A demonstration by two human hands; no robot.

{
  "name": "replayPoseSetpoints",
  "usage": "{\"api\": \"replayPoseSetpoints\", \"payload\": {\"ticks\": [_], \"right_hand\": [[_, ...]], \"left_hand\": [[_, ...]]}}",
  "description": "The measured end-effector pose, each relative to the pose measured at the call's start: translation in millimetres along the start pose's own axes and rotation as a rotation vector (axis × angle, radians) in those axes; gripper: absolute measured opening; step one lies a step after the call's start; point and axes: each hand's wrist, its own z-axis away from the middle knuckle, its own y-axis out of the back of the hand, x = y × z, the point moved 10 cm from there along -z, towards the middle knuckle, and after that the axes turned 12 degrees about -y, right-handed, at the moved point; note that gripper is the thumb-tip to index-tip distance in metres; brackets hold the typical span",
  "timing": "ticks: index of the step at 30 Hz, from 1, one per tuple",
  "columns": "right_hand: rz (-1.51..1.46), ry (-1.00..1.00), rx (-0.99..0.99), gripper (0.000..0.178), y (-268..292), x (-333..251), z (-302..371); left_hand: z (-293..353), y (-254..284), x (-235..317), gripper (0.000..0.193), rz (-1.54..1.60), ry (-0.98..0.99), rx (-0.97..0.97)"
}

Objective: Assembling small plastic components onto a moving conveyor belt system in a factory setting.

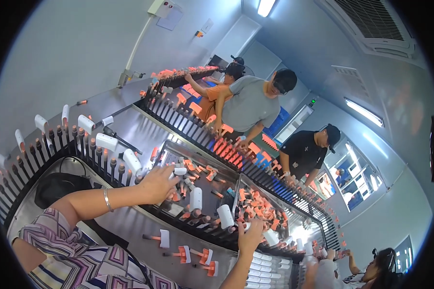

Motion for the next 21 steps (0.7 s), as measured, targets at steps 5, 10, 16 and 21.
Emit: {"api": "replayPoseSetpoints", "payload": {"ticks": [5, 10, 16, 21], "right_hand": [[-0.119, 0.083, -0.054, 0.058, 10.3, -36.4, 5.4], [-0.335, 0.131, 0.188, 0.063, 82.6, -47.9, 7.3], [-0.253, -0.059, 0.870, 0.049, 204.3, 26.9, 8.5], [-0.283, -0.020, 0.624, 0.049, 126.6, 80.9, -21.6]], "left_hand": [[-30.7, 58.0, 62.9, 0.056, 0.027, -0.233, 0.280], [-66.8, 32.8, 123.6, 0.054, 0.160, -0.483, 0.244], [-69.2, -37.2, 96.6, 0.030, 0.064, -0.319, 0.192], [-59.9, -14.3, 80.3, 0.027, 0.017, -0.318, 0.339]]}}
